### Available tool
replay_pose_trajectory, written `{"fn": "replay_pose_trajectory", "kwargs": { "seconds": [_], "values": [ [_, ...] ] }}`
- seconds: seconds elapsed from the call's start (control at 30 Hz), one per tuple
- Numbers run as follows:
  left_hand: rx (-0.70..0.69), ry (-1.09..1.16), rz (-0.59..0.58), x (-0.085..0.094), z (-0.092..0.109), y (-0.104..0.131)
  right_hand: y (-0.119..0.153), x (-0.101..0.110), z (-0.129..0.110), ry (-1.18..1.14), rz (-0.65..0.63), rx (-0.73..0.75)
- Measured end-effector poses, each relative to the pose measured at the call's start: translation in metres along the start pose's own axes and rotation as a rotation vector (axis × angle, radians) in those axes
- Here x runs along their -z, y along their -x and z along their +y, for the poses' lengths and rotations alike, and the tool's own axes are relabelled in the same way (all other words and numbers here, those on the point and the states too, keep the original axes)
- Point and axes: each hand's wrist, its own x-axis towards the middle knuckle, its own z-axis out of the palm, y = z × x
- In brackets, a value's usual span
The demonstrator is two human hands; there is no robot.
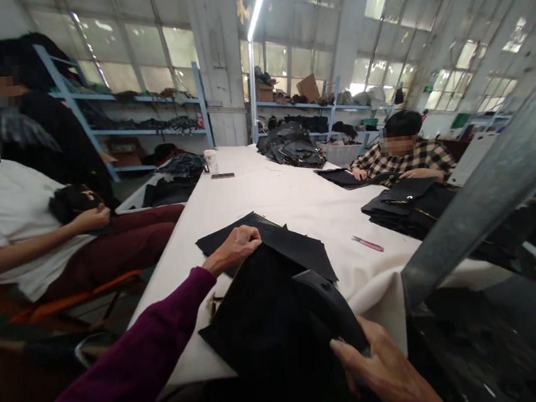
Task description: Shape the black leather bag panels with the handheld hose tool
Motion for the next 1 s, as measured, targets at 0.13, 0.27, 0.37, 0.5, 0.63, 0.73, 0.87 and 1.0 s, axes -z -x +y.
{"fn": "replay_pose_trajectory", "kwargs": {
  "seconds": [0.13, 0.27, 0.37, 0.5, 0.63, 0.73, 0.87, 1.0],
  "values": [
    [0.197, 0.272, 0.067, 0.001, 0.008, 0.043, 0.012, -0.015, -0.020, 0.018, 0.000, 0.064],
    [0.364, 0.722, 0.147, -0.006, 0.019, 0.086, 0.020, -0.032, -0.031, -0.014, -0.031, 0.115],
    [0.386, 0.903, 0.216, -0.014, 0.029, 0.114, 0.022, -0.045, -0.036, -0.017, -0.055, 0.145],
    [0.408, 1.066, 0.251, -0.038, 0.039, 0.148, 0.017, -0.056, -0.043, 0.023, -0.035, 0.181],
    [0.493, 1.078, 0.318, -0.074, 0.045, 0.185, 0.020, -0.054, -0.040, 0.084, 0.044, 0.182],
    [0.516, 0.969, 0.451, -0.108, 0.047, 0.211, 0.036, -0.045, -0.030, 0.112, 0.035, 0.157],
    [0.669, 0.853, 0.732, -0.153, 0.047, 0.235, 0.067, -0.035, -0.014, 0.186, -0.012, 0.120],
    [0.765, 0.847, 0.892, -0.181, 0.049, 0.247, 0.093, -0.039, -0.001, 0.252, -0.021, 0.054]
  ]
}}
